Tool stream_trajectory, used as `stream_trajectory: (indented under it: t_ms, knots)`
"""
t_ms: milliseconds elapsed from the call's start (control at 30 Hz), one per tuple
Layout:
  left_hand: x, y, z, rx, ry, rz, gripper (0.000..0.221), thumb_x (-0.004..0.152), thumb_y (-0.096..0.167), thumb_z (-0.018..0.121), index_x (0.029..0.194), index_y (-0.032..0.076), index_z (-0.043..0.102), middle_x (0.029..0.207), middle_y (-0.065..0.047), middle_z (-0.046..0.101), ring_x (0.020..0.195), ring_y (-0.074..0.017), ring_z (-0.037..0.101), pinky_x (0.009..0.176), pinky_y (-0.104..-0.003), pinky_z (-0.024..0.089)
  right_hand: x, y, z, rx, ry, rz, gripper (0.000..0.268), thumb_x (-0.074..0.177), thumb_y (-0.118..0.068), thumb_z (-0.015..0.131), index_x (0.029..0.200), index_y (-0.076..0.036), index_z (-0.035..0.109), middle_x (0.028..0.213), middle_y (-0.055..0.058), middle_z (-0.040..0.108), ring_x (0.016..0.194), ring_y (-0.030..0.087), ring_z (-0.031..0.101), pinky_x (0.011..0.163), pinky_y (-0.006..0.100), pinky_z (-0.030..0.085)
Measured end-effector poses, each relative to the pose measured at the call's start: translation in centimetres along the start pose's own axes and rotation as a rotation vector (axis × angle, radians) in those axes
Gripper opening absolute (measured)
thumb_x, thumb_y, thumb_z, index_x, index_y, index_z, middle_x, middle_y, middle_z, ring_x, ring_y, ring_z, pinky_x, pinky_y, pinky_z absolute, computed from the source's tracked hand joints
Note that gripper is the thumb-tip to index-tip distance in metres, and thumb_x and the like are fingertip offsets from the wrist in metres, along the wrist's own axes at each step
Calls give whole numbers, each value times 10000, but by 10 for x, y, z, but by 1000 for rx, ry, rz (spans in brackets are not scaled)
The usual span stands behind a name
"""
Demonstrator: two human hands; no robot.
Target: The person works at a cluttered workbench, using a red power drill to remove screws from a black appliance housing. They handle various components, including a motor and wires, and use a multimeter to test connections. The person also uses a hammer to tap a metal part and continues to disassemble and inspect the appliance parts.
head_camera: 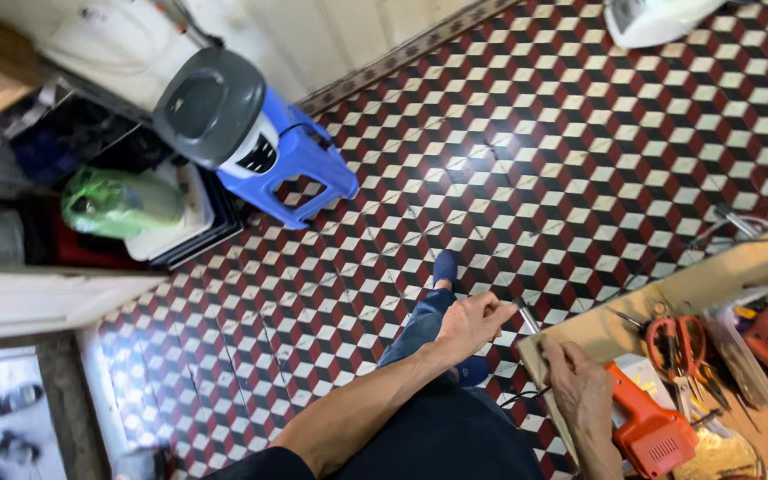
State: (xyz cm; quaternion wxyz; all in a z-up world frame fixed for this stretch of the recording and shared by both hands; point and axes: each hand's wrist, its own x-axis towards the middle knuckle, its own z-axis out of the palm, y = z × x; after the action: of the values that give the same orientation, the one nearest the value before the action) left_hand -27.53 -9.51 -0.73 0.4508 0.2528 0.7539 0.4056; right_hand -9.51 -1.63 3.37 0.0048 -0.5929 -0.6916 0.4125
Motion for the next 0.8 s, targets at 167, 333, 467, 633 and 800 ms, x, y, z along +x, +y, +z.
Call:
stream_trajectory:
  t_ms: [167,333,467,633,800]
  knots:
    - [-59,-27,-35,-74,344,7,456,864,458,762,838,9,684,726,-99,701,655,-196,690,618,-331,546,-15,-48,40,5,-279,-127,477,1041,-400,538,896,3,748,594,110,640,511,201,560,521,352,451]
    - [-81,-29,-75,-248,407,-120,492,854,453,765,805,-12,615,688,-106,658,626,-165,640,557,-318,515,-26,-84,84,-213,-523,-288,477,970,-465,491,956,-62,745,654,74,717,540,209,676,555,355,523]
    - [-93,-40,-106,-331,494,-126,465,878,430,738,790,2,580,653,-113,638,600,-165,634,556,-312,513,-31,-110,115,-314,-568,-367,518,1001,-486,449,973,-54,734,687,78,738,569,202,695,607,338,542]
    - [-92,-59,-152,-307,588,-168,446,895,403,738,744,12,589,637,-96,619,586,-190,628,570,-339,512,-39,-142,149,-345,-546,-385,538,998,-489,443,1038,-47,747,713,88,750,587,204,694,618,343,546]
    - [-77,-85,-195,-333,641,-101,423,916,354,704,714,14,555,627,-116,605,560,-222,599,554,-365,502,-35,-174,192,-437,-535,-268,555,1030,-506,441,1116,-46,739,737,93,745,612,198,685,625,343,540]
